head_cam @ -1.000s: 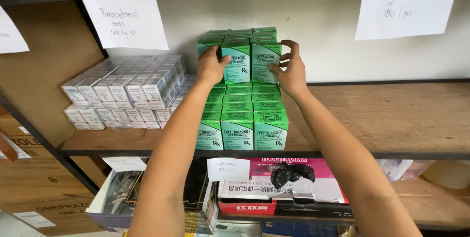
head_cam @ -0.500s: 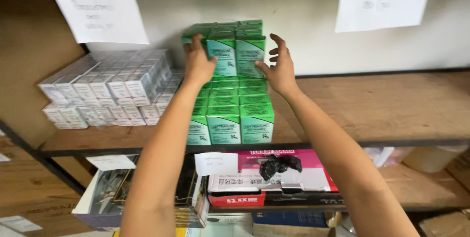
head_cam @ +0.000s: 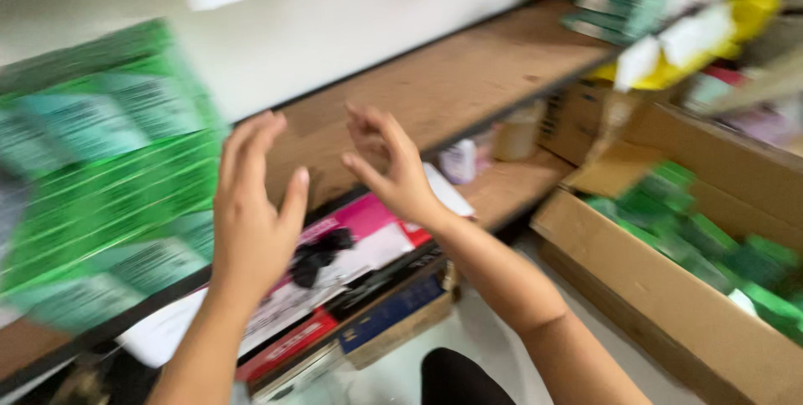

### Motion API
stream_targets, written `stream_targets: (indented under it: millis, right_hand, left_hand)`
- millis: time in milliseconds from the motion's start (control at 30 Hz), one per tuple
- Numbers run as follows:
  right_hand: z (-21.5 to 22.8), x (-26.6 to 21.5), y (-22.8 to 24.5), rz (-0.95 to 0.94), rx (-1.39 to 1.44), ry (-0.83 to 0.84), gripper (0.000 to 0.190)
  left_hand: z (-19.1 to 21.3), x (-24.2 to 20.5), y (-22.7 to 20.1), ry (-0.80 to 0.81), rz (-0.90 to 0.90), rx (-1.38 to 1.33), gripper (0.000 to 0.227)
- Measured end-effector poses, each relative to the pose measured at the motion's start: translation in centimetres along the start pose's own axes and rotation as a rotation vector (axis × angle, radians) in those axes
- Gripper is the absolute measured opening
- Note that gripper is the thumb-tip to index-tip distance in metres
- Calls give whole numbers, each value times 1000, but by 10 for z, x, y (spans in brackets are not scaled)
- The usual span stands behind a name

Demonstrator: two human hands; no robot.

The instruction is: The person repeatedly picks green medicine boxes from a cardboard carton and stacks them on a wooden shelf. The person handles the boxes by hand, arranging them in neat rows on the shelf.

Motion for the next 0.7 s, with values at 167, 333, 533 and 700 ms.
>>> stream_targets:
  millis: [167,333,533,700]
  right_hand:
    - [137,-151,-64,-355,-117,-186,48]
    - [283,-274,-114,-649,-462,-384,39]
    - [439,-373,-85,-799,-1206,-251,35]
    - [523,-432,-30,-893,-1623,-83,57]
  left_hand:
    - [-142,-33,-20,212,13,-365,51]
    - [-318,-60,-15,466,33,-590,49]
    - [-487,-114,-26,714,101,-786,48]
    - [-530,-155,-43,896,78,-758,48]
Point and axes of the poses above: each hand's wrist, its own x-axis towards the middle knuckle, its own z-axis out of the back of the hand, y = z × x, the point moved 3 cm from there along x, towards the middle knuckle, and after that the axes turned 15 degrees about -x, right-handed, at the moved point
